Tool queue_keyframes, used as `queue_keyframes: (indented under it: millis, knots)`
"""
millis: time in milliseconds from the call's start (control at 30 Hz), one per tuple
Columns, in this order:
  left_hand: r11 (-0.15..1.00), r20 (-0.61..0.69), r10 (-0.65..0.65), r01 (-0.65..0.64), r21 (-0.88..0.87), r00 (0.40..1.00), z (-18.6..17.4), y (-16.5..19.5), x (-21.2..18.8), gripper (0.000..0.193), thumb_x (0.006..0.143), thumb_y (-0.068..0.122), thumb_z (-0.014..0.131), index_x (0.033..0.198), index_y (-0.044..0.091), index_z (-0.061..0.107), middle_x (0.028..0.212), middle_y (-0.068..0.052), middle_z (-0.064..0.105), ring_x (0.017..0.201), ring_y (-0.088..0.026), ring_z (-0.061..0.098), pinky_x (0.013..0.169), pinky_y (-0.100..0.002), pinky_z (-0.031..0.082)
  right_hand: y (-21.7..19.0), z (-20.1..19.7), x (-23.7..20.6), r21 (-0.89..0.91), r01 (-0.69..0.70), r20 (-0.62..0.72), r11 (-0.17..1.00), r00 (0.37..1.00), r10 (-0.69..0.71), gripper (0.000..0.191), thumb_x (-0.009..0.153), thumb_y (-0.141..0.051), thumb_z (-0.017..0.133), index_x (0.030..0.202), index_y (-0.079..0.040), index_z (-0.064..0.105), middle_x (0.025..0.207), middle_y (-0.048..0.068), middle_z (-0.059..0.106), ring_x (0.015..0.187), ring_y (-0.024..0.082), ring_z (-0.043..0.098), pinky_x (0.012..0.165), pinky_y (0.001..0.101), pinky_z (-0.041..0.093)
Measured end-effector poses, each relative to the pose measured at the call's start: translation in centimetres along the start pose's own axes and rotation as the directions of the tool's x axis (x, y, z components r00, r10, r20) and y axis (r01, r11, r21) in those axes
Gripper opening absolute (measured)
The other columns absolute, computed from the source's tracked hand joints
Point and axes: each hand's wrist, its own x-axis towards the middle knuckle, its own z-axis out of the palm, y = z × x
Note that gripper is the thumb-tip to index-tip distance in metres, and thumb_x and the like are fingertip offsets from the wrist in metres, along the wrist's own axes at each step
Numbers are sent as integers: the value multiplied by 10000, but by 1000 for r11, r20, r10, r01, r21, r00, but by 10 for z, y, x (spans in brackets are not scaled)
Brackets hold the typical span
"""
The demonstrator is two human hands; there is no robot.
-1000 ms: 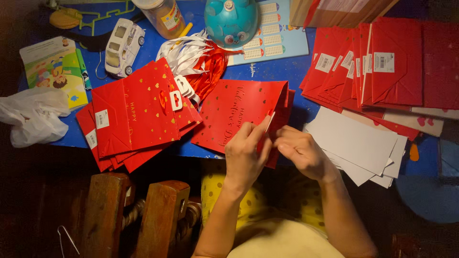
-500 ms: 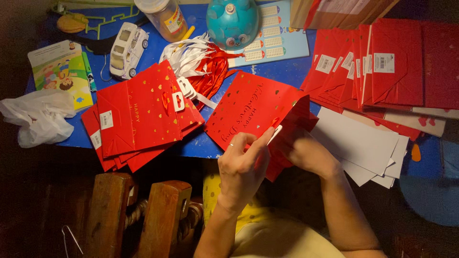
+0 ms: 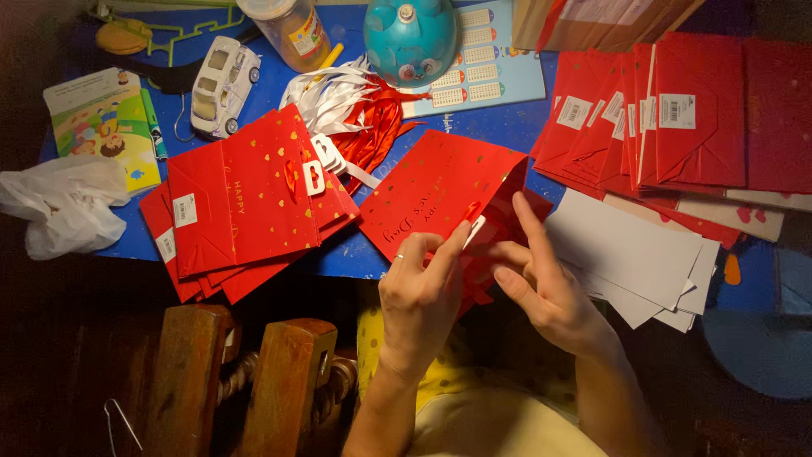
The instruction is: The person assembles red gift bags by threading red ribbons through white plastic handles and securing them. They then insert white paper inserts into the bags and stack the finished units on the table.
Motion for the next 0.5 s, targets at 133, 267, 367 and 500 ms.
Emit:
queue_keyframes:
  millis: [133, 267, 367, 500]
  knots:
    - [999, -4, 45, -45, 6, 999, -6, 6, -5, 464, 849, -5, 754, 1275, 174, 707, 957, -67, 627, 831, -243, 664, 702, -357, 555, 47, 6, 6, -415, -283, -33, 865, 954, 297, 177, 940, -88, 636, 1014, 67, 594, 789, 259, 591, 733, 282, 542, 656, 444, 495]
    - [999, -57, 51, -50, 22, 997, -5, 6, -5, 467, 844, -6, 771, 1266, 187, 718, 958, -53, 624, 828, -227, 660, 697, -341, 555, 45, 4, 2, -544, -56, 281, 837, 928, 244, 99, 800, -56, 666, 795, 39, 643, 728, 253, 622, 665, 286, 610, 616, 436, 492]
    - [1000, -119, -3, 6, 20, 993, -4, 2, -4, 450, 854, -17, 772, 1248, 197, 731, 965, -53, 623, 805, -209, 654, 704, -329, 560, 11, -2, -8, -444, 56, 218, 894, 975, 48, 167, 932, -146, 675, 960, 15, 713, 813, 221, 731, 691, 269, 715, 650, 371, 539]
    - [998, -202, -60, 55, -32, 978, -8, -6, -2, 422, 904, -59, 735, 1257, 172, 721, 986, -74, 609, 825, -211, 652, 743, -334, 557, -36, -6, -21, -143, 234, -251, 961, 931, -264, 226, 988, -114, 616, 1163, 5, 697, 1007, 181, 771, 862, 225, 760, 817, 329, 620]
